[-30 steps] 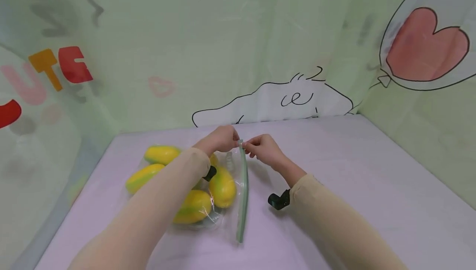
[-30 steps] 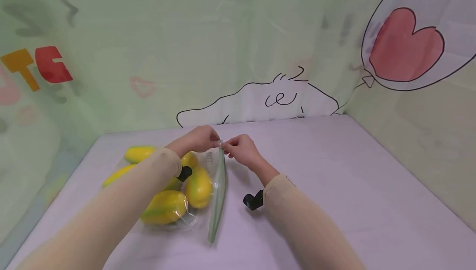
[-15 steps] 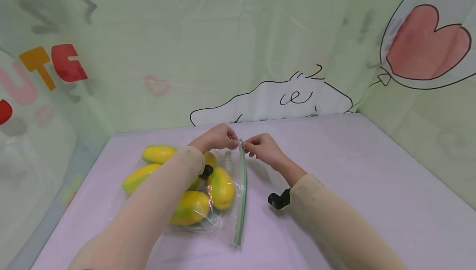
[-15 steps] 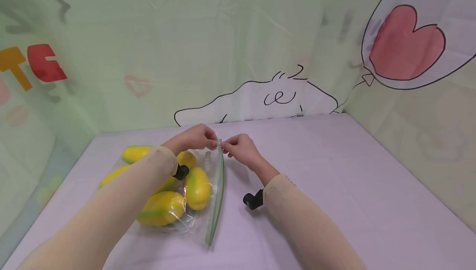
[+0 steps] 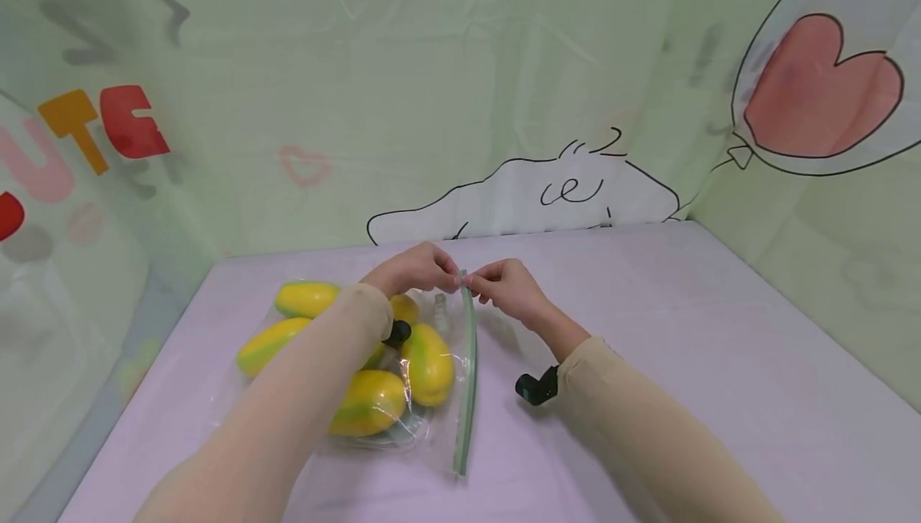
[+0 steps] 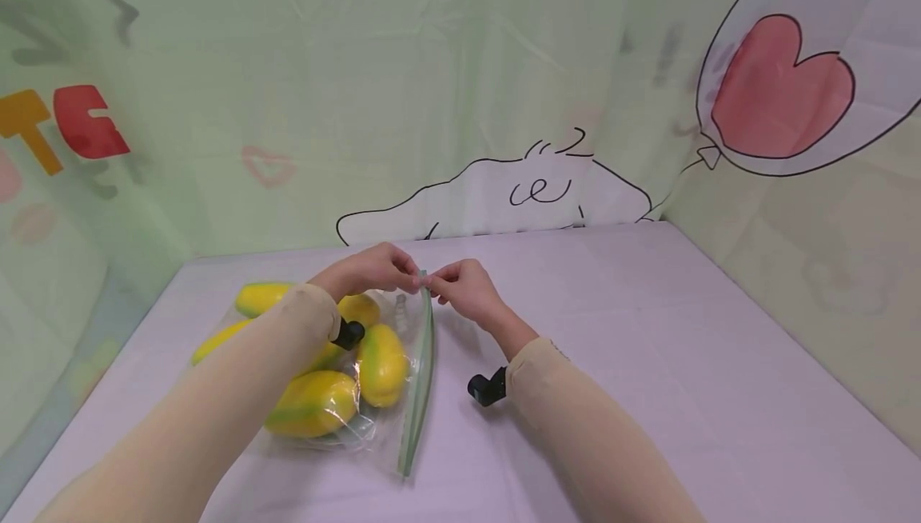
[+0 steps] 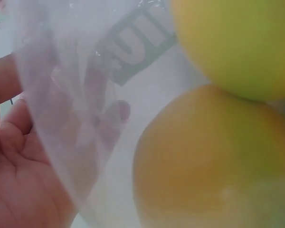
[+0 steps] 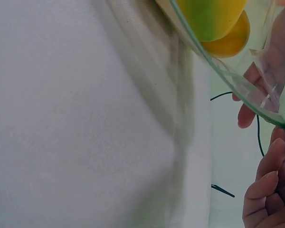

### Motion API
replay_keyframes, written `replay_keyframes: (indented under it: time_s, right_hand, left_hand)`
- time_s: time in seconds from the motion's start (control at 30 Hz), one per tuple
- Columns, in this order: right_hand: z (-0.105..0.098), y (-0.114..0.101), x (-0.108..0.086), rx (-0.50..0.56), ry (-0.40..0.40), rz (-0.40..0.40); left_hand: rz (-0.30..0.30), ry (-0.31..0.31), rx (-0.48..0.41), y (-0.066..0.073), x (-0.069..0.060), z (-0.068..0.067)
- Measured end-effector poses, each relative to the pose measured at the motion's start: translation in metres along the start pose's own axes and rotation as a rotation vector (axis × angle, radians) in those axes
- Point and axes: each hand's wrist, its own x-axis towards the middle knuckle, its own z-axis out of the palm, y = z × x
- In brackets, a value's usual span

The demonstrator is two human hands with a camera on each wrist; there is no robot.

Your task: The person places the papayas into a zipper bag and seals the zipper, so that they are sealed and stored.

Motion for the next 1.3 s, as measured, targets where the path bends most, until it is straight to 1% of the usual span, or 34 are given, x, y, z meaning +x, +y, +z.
replay_keyframes:
  time_s: [0.2,0.33,0.43,0.63,0.87,1.07,1.3]
  right_hand:
    - [0.0,0.003,0.0,0.035,-0.003,0.016]
    - [-0.001,0.002,-0.001,0.054,-0.002,0.024]
    - [-0.001,0.002,-0.002,0.059,0.01,0.025]
    - [-0.001,0.003,-0.006,0.086,0.028,0.036]
    - [0.003,0.008,-0.013,0.089,-0.002,0.029]
    - [0.008,0.008,-0.023,0.081,-0.022,0.039]
    - [0.015,0.01,-0.037,0.086,-0.043,0.054]
  left_hand:
    - [-0.028,0.016,-0.041,-0.004,0.001,-0.001]
    - [-0.016,0.029,-0.063,-0.004,0.002,0.001]
    - [-0.02,0.047,-0.081,0.0,0.002,0.003]
    - [-0.047,0.074,-0.115,0.008,0.003,0.008]
    - [-0.085,0.155,-0.124,0.009,0.004,0.008]
    - [-0.092,0.227,-0.114,0.008,0.002,0.007]
    - [-0.111,0.308,-0.134,0.005,0.002,0.006]
